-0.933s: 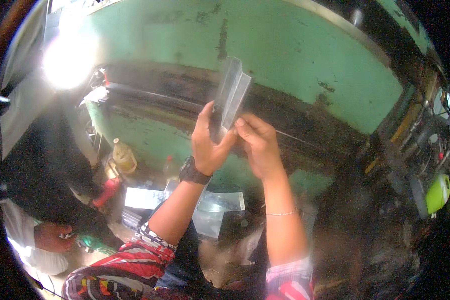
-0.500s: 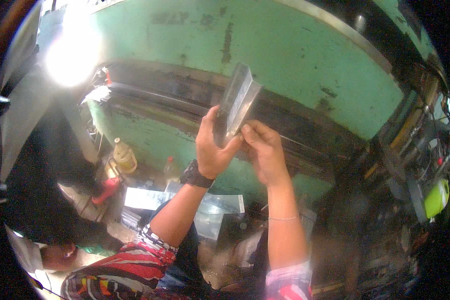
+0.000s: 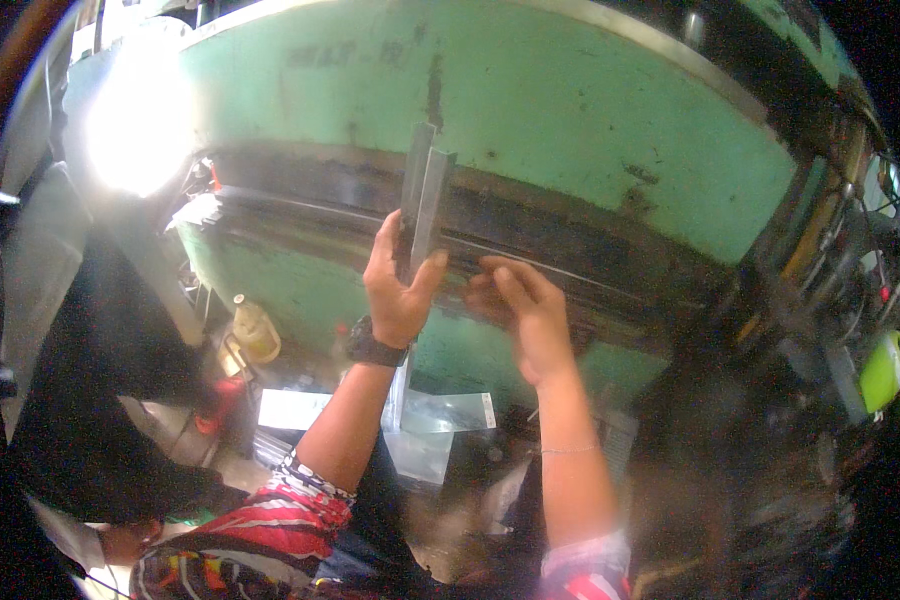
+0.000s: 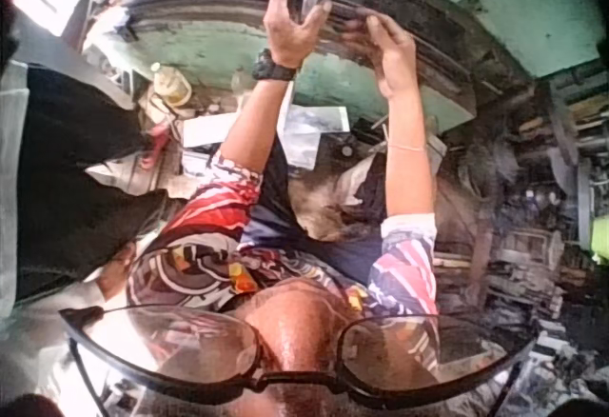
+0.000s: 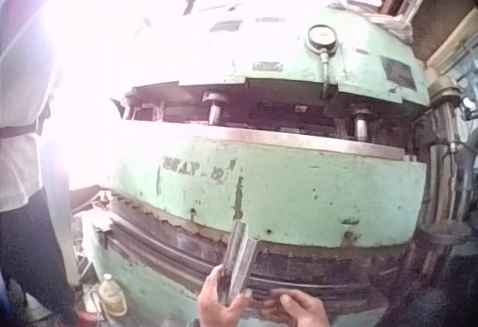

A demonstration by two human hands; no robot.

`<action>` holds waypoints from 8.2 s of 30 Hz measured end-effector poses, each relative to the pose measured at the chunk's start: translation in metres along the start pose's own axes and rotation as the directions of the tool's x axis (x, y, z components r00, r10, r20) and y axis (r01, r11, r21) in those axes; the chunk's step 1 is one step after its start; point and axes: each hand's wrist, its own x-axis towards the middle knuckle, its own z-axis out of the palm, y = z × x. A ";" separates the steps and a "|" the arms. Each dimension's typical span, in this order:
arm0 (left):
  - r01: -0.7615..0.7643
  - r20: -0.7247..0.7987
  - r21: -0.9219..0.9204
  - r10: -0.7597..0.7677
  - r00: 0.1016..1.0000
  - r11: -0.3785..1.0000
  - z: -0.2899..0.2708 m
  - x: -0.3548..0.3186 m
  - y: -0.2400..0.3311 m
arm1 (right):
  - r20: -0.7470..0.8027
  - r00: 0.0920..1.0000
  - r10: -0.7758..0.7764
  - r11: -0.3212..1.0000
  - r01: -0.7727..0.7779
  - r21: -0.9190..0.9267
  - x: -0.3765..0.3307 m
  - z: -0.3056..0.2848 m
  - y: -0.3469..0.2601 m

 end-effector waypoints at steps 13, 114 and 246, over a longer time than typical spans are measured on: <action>0.006 0.033 0.060 -0.008 0.999 0.998 -0.002 -0.006 0.010 | 0.090 0.968 -0.234 0.942 0.249 -0.227 0.005 0.038 -0.022; 0.053 -0.063 -0.990 -0.748 0.661 0.130 -0.169 0.003 -0.139 | -0.901 0.192 -0.389 0.850 0.451 -0.271 -0.091 -0.122 0.039; 0.093 0.191 -0.208 -0.053 0.980 0.974 0.006 -0.026 0.034 | 0.535 0.741 -0.405 0.333 0.665 -0.669 -0.007 0.028 -0.125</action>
